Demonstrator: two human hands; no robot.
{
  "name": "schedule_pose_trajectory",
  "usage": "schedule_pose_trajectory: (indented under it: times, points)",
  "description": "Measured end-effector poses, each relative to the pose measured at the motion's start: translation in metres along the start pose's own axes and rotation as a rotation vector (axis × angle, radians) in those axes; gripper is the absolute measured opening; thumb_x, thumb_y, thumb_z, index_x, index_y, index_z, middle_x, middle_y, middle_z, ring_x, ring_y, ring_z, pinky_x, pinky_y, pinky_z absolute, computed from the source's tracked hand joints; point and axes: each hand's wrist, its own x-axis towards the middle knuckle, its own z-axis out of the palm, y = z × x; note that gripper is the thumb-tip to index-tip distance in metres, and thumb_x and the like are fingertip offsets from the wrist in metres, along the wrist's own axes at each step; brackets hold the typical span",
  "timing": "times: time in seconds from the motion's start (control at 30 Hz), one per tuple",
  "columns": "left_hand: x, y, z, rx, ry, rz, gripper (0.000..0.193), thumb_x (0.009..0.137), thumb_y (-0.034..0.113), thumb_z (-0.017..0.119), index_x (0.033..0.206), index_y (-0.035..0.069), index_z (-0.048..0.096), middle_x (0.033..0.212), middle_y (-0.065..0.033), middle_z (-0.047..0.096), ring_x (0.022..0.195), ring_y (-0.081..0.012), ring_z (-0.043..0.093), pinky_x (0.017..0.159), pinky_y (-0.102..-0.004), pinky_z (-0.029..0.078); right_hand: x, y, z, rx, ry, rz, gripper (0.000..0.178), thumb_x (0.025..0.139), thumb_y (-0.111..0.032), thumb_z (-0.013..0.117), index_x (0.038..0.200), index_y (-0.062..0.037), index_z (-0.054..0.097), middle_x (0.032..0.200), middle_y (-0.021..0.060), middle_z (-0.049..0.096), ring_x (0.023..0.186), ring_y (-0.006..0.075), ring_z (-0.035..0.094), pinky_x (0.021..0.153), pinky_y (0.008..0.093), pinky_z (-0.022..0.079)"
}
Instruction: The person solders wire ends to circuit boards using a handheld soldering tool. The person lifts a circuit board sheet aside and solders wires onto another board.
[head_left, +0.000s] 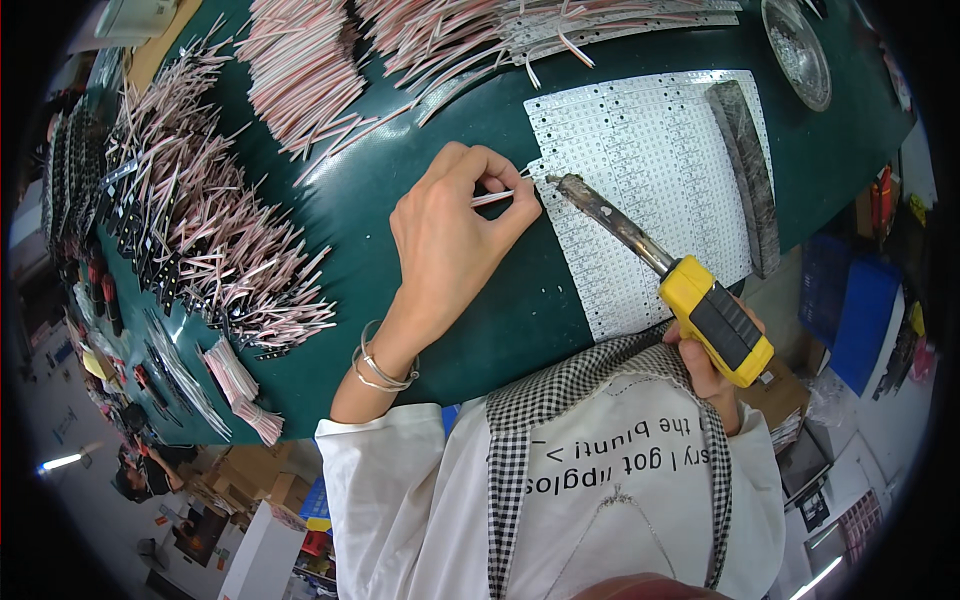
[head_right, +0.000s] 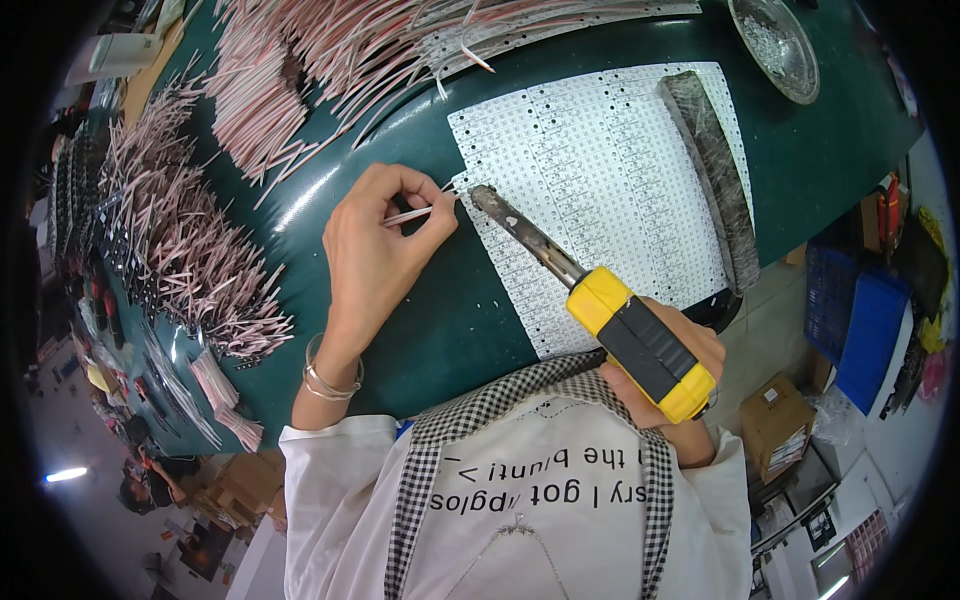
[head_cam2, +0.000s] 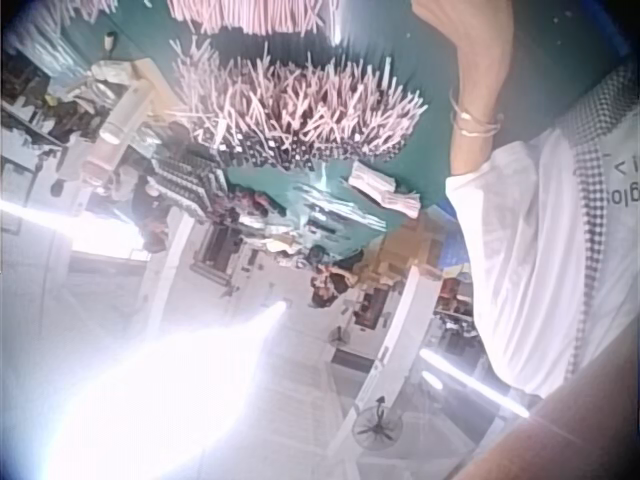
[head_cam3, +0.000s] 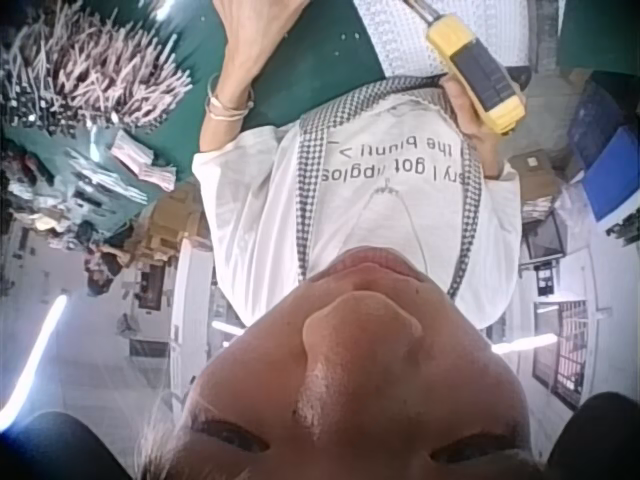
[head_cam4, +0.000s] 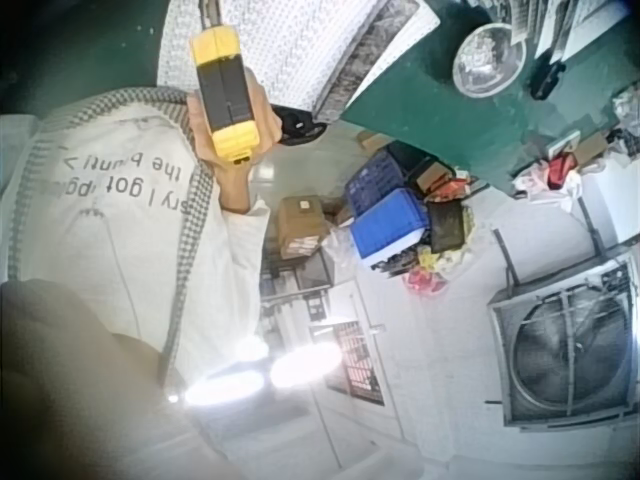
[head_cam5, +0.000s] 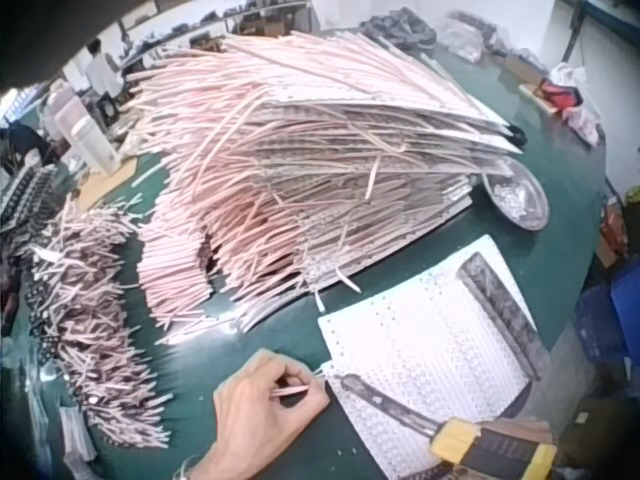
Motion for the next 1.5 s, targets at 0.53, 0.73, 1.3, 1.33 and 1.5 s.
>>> schedule_pose_trajectory:
  times: [0.53, 0.73, 1.3, 1.33, 1.5]
  points:
    - [0.016, -0.005, -0.009, -0.079, -0.183, 0.112, 0.014, 0.069, 0.011, 0.078, 0.077, 0.007, 0.067, 0.076, -0.001, 0.057, 0.066, -0.0104, 0.056, 0.056, -0.0244, 0.044, 0.01, 0.005, -0.006, -0.069, -0.076, -0.115, 0.034, 0.066, -0.021, 0.08, 0.088, 0.003, 0.069, 0.084, 0.0157, 0.07, 0.067, 0.0258, 0.07, 0.06, 0.0293, 0.055]
    - [0.021, -0.006, -0.005, -0.046, -0.192, 0.125, 0.013, 0.069, 0.01, 0.077, 0.077, 0.007, 0.067, 0.075, -0.001, 0.056, 0.063, -0.0112, 0.056, 0.057, -0.024, 0.045, 0.016, 0.008, -0.007, -0.079, -0.083, -0.107, 0.033, 0.065, -0.02, 0.08, 0.087, 0.0024, 0.069, 0.082, 0.0151, 0.07, 0.066, 0.0258, 0.07, 0.059, 0.0294, 0.055]
    - [0.015, 0.014, -0.008, -0.014, -0.226, 0.107, 0.011, 0.069, 0.012, 0.075, 0.076, 0.009, 0.067, 0.078, -0.0005, 0.06, 0.069, -0.0143, 0.066, 0.06, -0.0257, 0.048, 0.006, 0.004, -0.026, -0.06, -0.07, -0.088, 0.035, 0.059, -0.015, 0.08, 0.088, 0.0011, 0.07, 0.085, 0.0144, 0.071, 0.068, 0.0256, 0.07, 0.062, 0.0295, 0.056]
    - [0.014, 0.014, -0.009, -0.013, -0.224, 0.107, 0.011, 0.069, 0.012, 0.075, 0.076, 0.009, 0.067, 0.078, -0.0005, 0.06, 0.069, -0.0143, 0.066, 0.06, -0.0257, 0.048, 0.007, 0.003, -0.027, -0.081, -0.102, -0.118, 0.035, 0.059, -0.016, 0.08, 0.088, 0.0011, 0.07, 0.085, 0.0145, 0.071, 0.068, 0.0255, 0.07, 0.062, 0.0294, 0.056]
    - [0.007, 0.015, -0.019, -0.006, -0.304, 0.118, 0.016, 0.071, 0.01, 0.073, 0.085, 0.008, 0.065, 0.082, -0.0042, 0.061, 0.071, -0.0181, 0.064, 0.065, -0.0291, 0.05, -0.006, 0.004, -0.027, 0.004, -0.036, -0.065, 0.034, 0.064, -0.018, 0.08, 0.089, 0.003, 0.069, 0.083, 0.0143, 0.071, 0.067, 0.0241, 0.07, 0.061, 0.0292, 0.056]
